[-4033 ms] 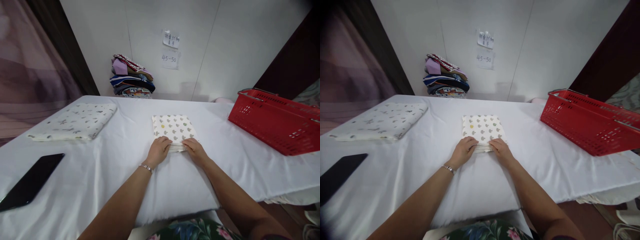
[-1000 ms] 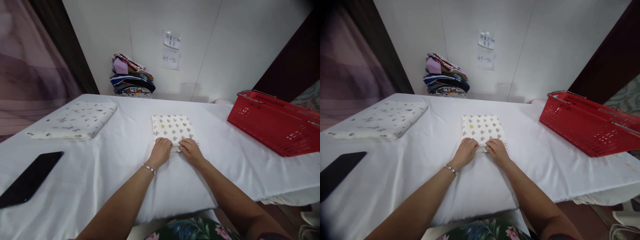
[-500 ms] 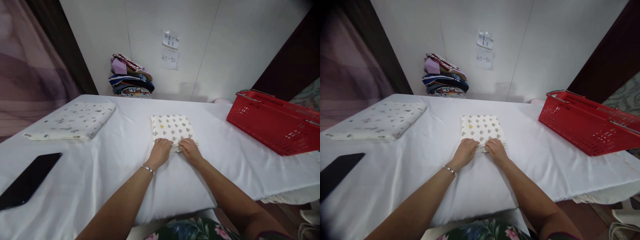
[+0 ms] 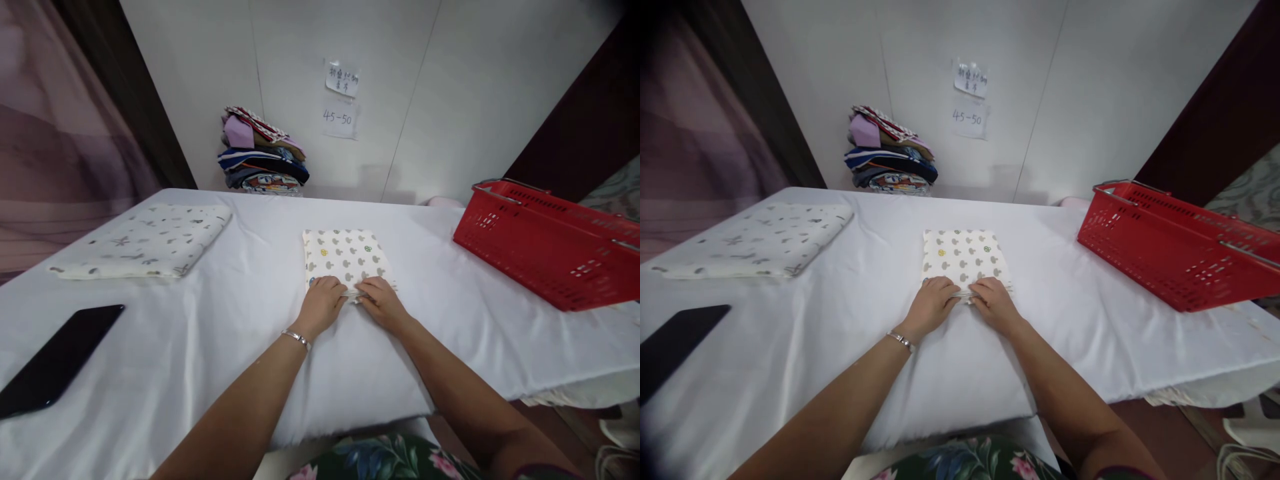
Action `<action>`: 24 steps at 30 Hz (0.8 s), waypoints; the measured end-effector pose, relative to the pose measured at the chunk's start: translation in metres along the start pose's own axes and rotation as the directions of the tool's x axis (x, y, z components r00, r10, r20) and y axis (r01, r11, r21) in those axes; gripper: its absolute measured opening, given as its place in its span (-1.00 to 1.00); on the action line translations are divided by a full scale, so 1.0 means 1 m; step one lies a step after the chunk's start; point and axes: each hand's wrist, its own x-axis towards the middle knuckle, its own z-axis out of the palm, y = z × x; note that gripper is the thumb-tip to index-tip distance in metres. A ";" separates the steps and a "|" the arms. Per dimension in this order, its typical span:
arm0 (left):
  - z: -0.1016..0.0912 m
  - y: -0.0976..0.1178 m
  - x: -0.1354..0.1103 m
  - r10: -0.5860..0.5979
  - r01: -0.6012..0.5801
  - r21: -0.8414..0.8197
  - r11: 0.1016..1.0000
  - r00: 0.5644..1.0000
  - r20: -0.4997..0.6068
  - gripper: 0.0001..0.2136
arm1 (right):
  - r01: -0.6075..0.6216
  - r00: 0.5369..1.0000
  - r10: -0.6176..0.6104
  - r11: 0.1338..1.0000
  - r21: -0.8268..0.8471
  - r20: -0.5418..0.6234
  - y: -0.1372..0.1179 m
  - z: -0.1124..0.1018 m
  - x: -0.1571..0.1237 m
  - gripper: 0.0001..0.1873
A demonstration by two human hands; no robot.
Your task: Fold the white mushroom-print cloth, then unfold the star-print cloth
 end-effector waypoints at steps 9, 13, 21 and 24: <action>0.000 0.000 0.000 -0.003 0.003 0.006 1.000 1.000 0.005 -0.92 | 0.008 1.000 -0.007 0.999 -0.045 0.007 -0.003 0.001 0.002 -0.74; 0.000 0.000 0.000 0.000 0.000 0.002 1.000 1.000 -0.001 -0.93 | 0.009 1.000 -0.010 0.998 -0.059 -0.007 -0.004 0.002 0.002 -0.76; -0.001 0.003 0.001 0.018 -0.017 0.023 1.000 0.999 -0.033 -0.87 | -0.006 1.000 0.006 0.999 -0.052 0.006 -0.007 0.000 0.003 -0.76; -0.001 0.002 0.001 0.035 -0.034 0.032 0.999 0.999 -0.023 -0.88 | -0.012 1.000 0.013 0.998 -0.058 0.013 -0.012 -0.001 0.003 -0.75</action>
